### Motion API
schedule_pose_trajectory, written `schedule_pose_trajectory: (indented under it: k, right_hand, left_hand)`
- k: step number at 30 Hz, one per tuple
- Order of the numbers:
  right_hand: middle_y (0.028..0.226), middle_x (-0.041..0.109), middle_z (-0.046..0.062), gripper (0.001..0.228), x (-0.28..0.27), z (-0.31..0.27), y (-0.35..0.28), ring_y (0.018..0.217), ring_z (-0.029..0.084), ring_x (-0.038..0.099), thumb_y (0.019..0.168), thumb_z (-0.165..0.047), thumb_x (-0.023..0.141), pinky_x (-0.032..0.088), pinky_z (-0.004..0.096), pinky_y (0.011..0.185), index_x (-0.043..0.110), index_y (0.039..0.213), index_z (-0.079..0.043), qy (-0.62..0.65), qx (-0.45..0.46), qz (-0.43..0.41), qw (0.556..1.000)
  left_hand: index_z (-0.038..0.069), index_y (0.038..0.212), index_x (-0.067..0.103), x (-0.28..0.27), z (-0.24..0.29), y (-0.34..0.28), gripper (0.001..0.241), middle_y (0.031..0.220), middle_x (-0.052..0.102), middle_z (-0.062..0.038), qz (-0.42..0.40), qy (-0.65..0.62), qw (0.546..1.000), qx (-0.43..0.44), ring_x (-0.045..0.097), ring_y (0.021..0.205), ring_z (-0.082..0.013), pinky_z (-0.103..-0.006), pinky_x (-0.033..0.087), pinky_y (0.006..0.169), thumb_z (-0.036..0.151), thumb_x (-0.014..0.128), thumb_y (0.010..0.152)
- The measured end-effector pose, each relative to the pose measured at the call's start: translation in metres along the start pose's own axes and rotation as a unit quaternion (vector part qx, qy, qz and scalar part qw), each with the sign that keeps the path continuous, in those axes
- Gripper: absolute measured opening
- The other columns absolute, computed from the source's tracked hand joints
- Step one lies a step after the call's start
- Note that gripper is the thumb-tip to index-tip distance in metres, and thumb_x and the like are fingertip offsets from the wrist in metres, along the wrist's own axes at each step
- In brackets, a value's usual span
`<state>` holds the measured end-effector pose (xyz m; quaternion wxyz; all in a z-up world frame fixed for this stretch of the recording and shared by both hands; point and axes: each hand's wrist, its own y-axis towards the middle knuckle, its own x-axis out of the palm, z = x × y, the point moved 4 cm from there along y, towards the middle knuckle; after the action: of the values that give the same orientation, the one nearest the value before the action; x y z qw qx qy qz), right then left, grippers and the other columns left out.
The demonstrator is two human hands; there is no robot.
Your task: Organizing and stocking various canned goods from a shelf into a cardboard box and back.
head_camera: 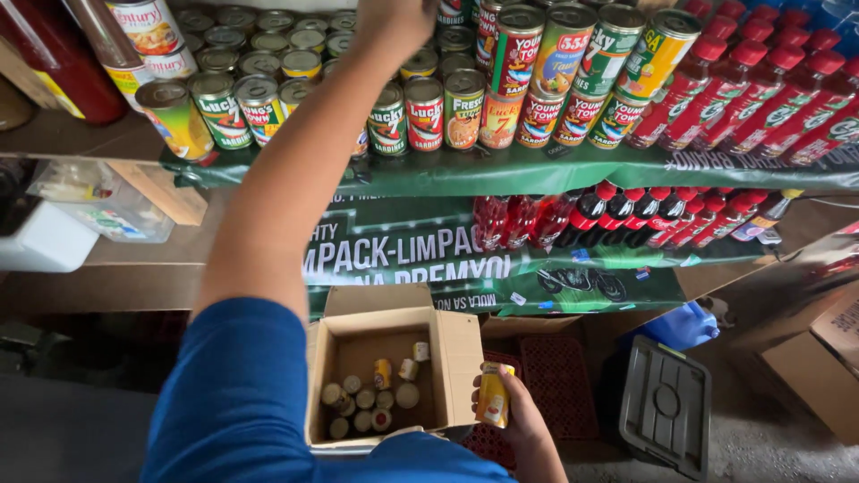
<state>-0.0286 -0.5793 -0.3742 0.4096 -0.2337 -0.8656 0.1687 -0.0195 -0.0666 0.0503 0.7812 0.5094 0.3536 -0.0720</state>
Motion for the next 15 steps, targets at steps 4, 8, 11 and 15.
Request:
schedule_pose_trajectory:
  k: [4, 8, 11, 15]
  right_hand:
    - [0.093, 0.071, 0.014, 0.046, -0.015, -0.008, 0.005, 0.077, 0.026, 0.070, 0.096, -0.043, 0.057, 0.061, 0.043, 0.067, 0.063, 0.115, -0.001, 0.005, -0.011, -0.013, 1.000]
    - [0.095, 0.071, 0.015, 0.046, -0.009, -0.033, -0.003, 0.081, 0.027, 0.071, 0.096, -0.041, 0.057, 0.061, 0.044, 0.071, 0.062, 0.116, 0.000, 0.022, -0.013, -0.039, 0.999]
    - [0.096, 0.071, 0.015, 0.043, 0.011, -0.059, -0.019, 0.082, 0.027, 0.072, 0.096, -0.037, 0.057, 0.061, 0.044, 0.072, 0.062, 0.118, 0.000, 0.005, -0.044, -0.053, 0.998]
    - [0.103, 0.071, 0.014, 0.038, 0.015, -0.073, -0.024, 0.087, 0.025, 0.070, 0.101, -0.029, 0.055, 0.057, 0.040, 0.073, 0.057, 0.128, -0.003, -0.065, -0.141, -0.041, 0.987]
  left_hand:
    - [0.008, 0.126, 0.058, -0.122, 0.130, -0.098, 0.027, 0.116, 0.064, -0.020, 0.062, -0.147, 0.973, 0.168, 0.065, 0.103, -0.0431, -0.0529, 0.052, 0.086, 0.011, 0.064, 0.100]
    - [0.006, 0.131, 0.055, -0.095, 0.193, -0.257, 0.047, 0.132, 0.058, -0.018, -0.178, -0.253, 0.940, 0.145, 0.058, 0.116, -0.0416, -0.0534, 0.047, 0.093, 0.020, 0.067, 0.088]
    - [0.006, 0.136, 0.060, -0.040, 0.211, -0.384, 0.042, 0.149, 0.054, -0.018, -0.335, -0.305, 0.882, 0.130, 0.056, 0.137, -0.0306, -0.0418, 0.049, 0.113, 0.023, 0.071, 0.100]
    - [-0.002, 0.145, 0.046, -0.032, 0.242, -0.448, 0.061, 0.145, 0.053, -0.025, -0.238, -0.382, 0.893, -0.003, 0.055, 0.134, -0.0371, -0.0445, 0.046, 0.113, 0.018, 0.075, 0.095]
